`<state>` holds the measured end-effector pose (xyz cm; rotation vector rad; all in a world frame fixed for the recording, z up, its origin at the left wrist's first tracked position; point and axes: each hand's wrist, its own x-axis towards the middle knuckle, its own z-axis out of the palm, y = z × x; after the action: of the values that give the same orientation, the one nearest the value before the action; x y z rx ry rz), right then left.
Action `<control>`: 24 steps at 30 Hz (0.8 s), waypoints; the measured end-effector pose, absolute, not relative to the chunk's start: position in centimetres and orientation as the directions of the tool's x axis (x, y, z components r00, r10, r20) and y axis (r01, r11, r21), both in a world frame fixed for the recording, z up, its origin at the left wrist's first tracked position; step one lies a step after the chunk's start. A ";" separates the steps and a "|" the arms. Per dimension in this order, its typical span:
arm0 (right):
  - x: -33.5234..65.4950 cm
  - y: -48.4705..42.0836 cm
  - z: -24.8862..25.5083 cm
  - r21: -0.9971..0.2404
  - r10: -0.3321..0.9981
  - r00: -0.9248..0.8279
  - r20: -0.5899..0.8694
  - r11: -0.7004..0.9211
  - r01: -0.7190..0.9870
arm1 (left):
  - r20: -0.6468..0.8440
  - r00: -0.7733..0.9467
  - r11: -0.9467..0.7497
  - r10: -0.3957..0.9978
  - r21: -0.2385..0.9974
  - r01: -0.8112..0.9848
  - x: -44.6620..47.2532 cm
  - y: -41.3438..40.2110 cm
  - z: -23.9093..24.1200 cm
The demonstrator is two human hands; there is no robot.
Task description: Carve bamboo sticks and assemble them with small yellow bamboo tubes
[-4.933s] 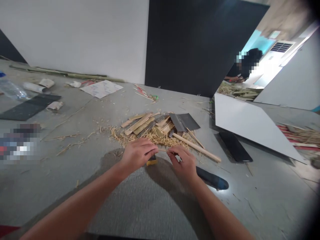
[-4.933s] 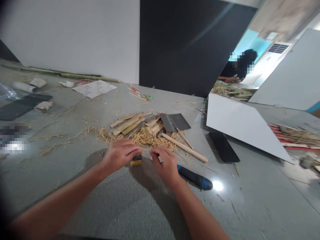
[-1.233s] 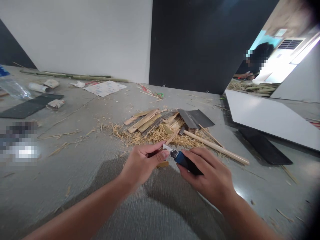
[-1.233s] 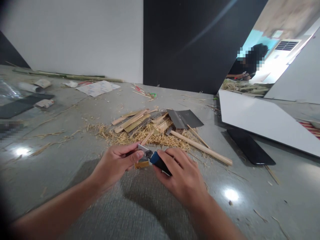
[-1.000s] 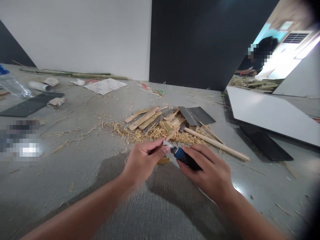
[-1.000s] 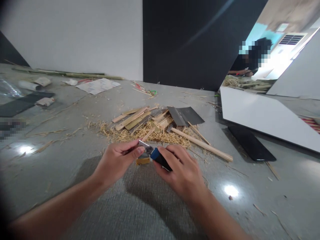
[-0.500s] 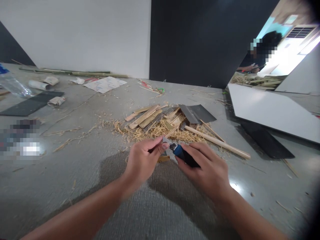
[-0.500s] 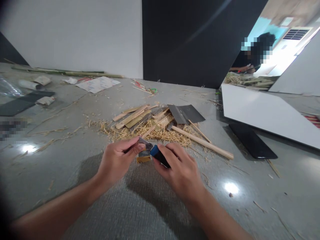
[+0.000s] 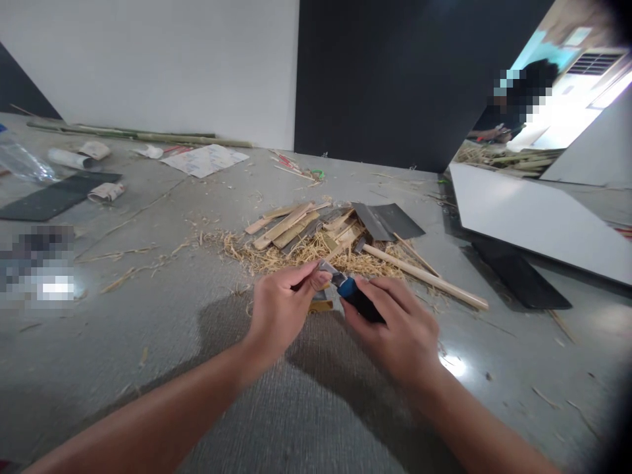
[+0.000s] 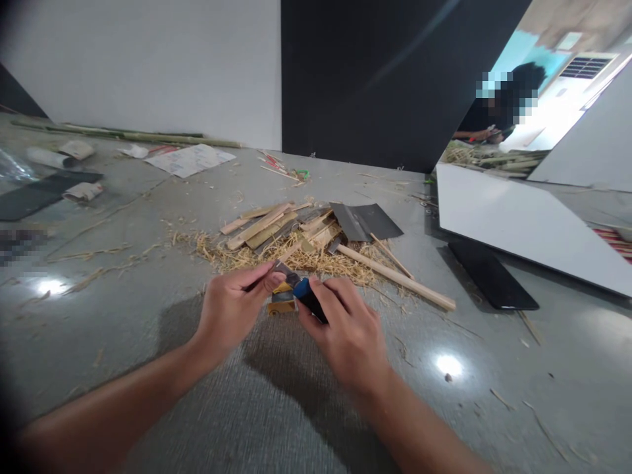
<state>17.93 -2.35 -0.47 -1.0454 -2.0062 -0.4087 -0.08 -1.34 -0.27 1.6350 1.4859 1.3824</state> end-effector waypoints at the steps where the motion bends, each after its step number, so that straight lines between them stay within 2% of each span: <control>1: 17.9 -2.4 -0.5 -0.083 0.531 -0.316 0.786 0.598 0.797 | 0.318 -0.136 -0.243 0.938 0.887 0.393 -0.1 -1.3 -0.3; 6: 17.5 -2.4 -0.6 -0.084 0.535 -0.311 0.786 0.590 0.803 | 0.282 -0.162 -0.207 0.946 0.905 0.371 0.0 -1.2 -0.3; 13: 17.1 -2.2 -0.6 -0.130 0.517 -0.226 0.825 0.564 0.815 | 0.310 -0.099 -0.232 0.946 0.855 0.465 -0.2 -0.8 0.2; 24: 18.0 -2.1 -0.4 -0.104 0.555 -0.343 0.758 0.622 0.776 | 0.345 0.105 -0.360 0.933 0.866 0.348 -0.2 -0.8 -0.4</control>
<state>17.95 -2.11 -0.41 -1.0437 -2.0442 -0.3514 -0.17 -0.84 -0.43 1.7854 1.2521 1.2482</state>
